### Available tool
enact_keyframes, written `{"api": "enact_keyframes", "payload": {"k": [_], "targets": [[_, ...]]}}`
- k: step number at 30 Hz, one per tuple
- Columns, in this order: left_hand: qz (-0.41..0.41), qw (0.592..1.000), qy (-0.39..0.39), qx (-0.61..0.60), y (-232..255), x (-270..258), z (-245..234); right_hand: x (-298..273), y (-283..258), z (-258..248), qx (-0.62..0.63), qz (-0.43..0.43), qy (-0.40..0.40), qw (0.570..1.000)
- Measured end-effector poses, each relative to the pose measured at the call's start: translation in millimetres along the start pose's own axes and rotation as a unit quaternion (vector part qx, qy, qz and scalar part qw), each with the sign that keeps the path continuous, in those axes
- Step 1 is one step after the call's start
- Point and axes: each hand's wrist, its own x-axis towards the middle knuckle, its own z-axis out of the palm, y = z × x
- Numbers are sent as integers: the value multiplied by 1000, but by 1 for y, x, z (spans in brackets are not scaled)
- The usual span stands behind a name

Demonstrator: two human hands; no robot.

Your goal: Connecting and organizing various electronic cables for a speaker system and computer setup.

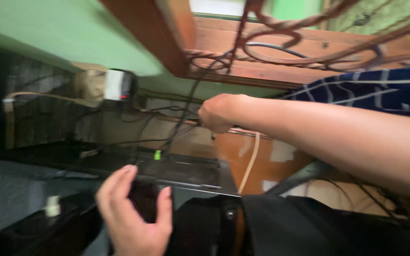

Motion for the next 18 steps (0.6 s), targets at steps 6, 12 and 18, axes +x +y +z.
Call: {"api": "enact_keyframes", "payload": {"k": [6, 12, 18], "targets": [[-3, 1000, 4, -11, 2, -3, 4, -15, 7, 13, -34, 16, -15, 999], [-1, 1000, -5, -12, 2, -1, 0, -25, 10, 11, 11, -17, 9, 1000], [-15, 1000, 14, -15, 10, 0, -5, -14, 8, 13, -58, -35, 9, 998]]}}
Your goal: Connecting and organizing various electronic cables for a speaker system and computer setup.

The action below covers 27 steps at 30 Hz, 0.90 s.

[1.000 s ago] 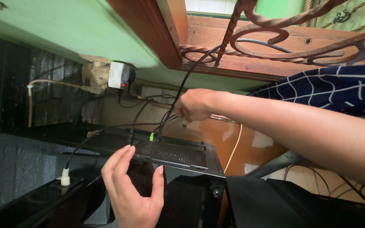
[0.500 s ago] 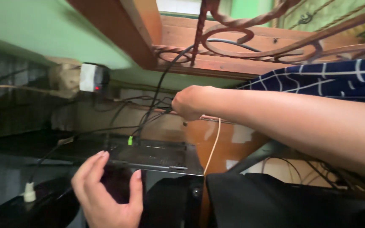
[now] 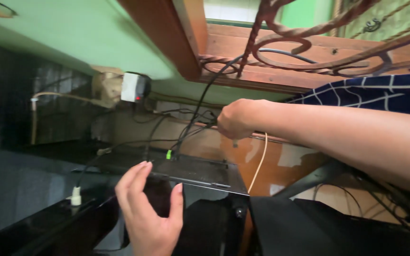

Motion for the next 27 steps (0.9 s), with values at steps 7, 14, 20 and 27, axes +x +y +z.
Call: {"api": "enact_keyframes", "payload": {"k": [7, 14, 20, 27], "targets": [[-6, 1000, -10, -21, 2, 1, 0, -5, -7, -3, 51, 8, -29, 998], [-3, 1000, 3, -25, 3, 2, -3, -2, -7, -5, 56, -33, -17, 998], [-6, 1000, -3, -30, 2, 3, -4, 13, -1, -10, 205, -156, 143, 955], [3, 1000, -3, -17, 2, 3, -9, 2, -14, -33, 351, -95, 169, 916]]}}
